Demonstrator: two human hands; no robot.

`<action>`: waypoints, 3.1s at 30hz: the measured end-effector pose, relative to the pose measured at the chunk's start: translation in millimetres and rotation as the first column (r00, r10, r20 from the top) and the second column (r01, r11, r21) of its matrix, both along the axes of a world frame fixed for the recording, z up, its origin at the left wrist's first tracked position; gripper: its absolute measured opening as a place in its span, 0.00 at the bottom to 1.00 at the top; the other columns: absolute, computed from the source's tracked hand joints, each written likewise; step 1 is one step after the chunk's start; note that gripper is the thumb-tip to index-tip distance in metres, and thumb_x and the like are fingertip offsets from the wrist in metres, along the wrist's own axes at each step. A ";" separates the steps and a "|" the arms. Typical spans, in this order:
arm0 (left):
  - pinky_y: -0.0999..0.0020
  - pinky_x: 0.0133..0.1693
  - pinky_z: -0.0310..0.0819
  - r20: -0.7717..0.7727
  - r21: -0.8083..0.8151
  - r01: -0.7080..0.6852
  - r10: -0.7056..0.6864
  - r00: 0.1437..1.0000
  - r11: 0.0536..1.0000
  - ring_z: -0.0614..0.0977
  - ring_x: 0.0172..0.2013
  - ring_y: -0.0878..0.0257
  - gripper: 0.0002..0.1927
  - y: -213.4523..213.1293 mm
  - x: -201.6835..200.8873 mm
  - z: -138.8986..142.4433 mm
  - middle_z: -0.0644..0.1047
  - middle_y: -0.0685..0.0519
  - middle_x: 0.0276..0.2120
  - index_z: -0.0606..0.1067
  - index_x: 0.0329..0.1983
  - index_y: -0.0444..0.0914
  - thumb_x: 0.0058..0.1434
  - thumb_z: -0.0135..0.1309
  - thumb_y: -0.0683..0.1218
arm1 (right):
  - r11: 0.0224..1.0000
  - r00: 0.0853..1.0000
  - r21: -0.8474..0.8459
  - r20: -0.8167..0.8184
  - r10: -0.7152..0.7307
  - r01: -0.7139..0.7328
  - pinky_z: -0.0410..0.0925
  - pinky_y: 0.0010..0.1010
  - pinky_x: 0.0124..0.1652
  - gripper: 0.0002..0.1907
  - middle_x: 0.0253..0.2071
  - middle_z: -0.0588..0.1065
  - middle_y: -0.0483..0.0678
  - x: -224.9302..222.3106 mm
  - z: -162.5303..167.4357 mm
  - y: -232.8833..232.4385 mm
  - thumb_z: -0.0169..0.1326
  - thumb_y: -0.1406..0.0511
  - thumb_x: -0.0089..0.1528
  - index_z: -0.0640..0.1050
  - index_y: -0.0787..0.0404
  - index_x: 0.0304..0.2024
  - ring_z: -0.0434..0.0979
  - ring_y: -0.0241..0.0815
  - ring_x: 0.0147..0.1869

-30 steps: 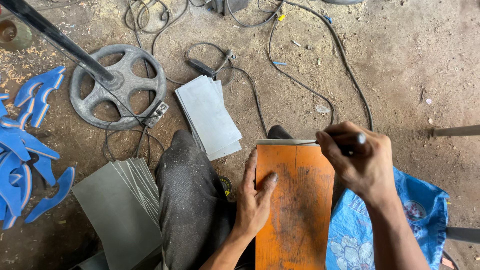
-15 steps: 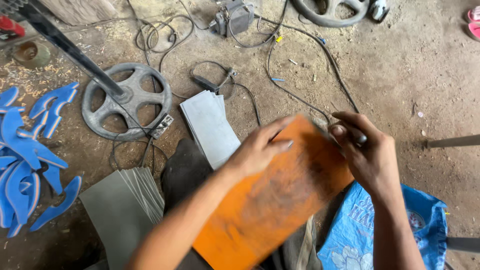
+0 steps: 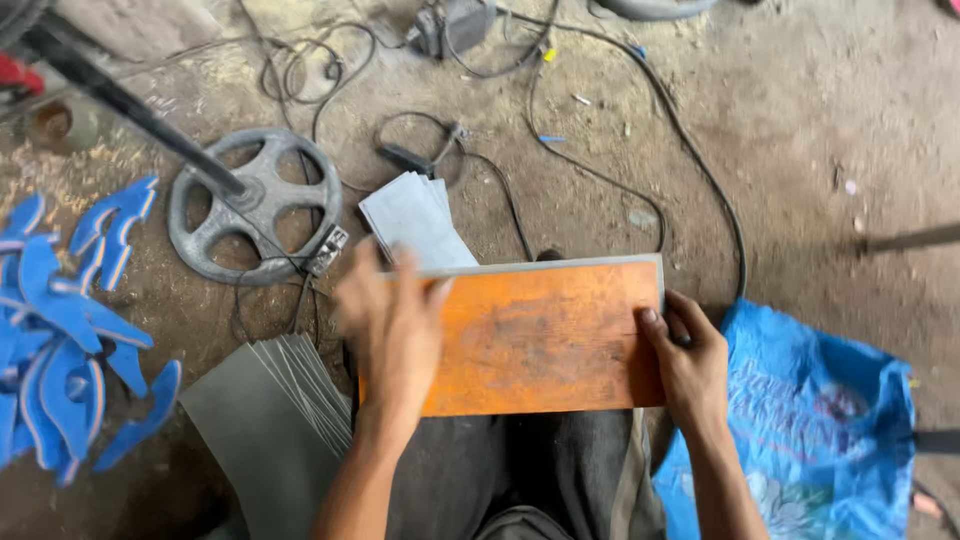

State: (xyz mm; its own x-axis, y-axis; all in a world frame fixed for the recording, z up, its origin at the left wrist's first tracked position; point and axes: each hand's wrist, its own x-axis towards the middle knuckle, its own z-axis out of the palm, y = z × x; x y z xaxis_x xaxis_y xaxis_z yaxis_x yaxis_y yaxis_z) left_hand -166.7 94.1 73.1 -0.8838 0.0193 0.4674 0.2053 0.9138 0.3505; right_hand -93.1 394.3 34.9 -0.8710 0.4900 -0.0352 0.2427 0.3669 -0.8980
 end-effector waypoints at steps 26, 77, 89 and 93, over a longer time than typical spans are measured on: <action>0.63 0.40 0.87 0.275 0.296 -0.265 0.184 0.944 0.918 0.82 0.49 0.47 0.22 -58.4 103.7 -56.1 0.69 0.35 0.56 0.73 0.56 0.25 0.61 0.61 0.39 | 0.996 0.987 -0.061 -0.144 -0.069 0.061 0.67 0.28 0.60 0.19 0.51 0.77 0.48 66.1 -23.8 -22.9 0.60 0.70 0.62 0.79 0.66 0.56 0.75 0.38 0.57; 0.55 0.51 0.73 0.139 0.399 -0.186 0.142 0.980 0.898 0.73 0.52 0.47 0.20 -37.9 87.6 -35.7 0.73 0.43 0.55 0.73 0.57 0.31 0.64 0.61 0.43 | 0.684 0.715 0.728 -0.460 0.526 -0.034 0.76 0.53 0.62 0.16 0.49 0.75 0.75 23.7 -147.9 66.9 0.51 0.78 0.64 0.70 0.77 0.55 0.80 0.68 0.57; 0.58 0.52 0.77 0.106 0.391 -0.173 0.142 0.984 0.904 0.74 0.52 0.51 0.18 -43.9 87.7 -43.1 0.73 0.43 0.54 0.74 0.55 0.30 0.66 0.60 0.45 | 0.902 0.889 0.416 -0.362 0.279 -0.113 0.74 0.48 0.63 0.16 0.52 0.75 0.71 21.5 -140.9 51.0 0.52 0.77 0.66 0.70 0.77 0.57 0.79 0.62 0.60; 0.58 0.51 0.77 0.097 0.398 -0.163 0.135 0.986 0.903 0.74 0.52 0.51 0.18 -44.5 88.0 -41.8 0.72 0.43 0.54 0.74 0.55 0.30 0.66 0.59 0.44 | 0.909 0.896 0.401 -0.353 0.269 -0.115 0.73 0.47 0.63 0.16 0.53 0.75 0.70 25.6 -142.0 50.1 0.52 0.76 0.67 0.70 0.76 0.57 0.78 0.61 0.61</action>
State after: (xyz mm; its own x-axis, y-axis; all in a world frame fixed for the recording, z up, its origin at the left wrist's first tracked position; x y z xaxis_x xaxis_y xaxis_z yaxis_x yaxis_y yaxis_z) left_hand -78.7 49.6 31.4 -0.8905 -0.2932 0.3480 0.0415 0.7093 0.7037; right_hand -67.6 444.4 -107.1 -0.8521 0.2221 0.4739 -0.2095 0.6850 -0.6978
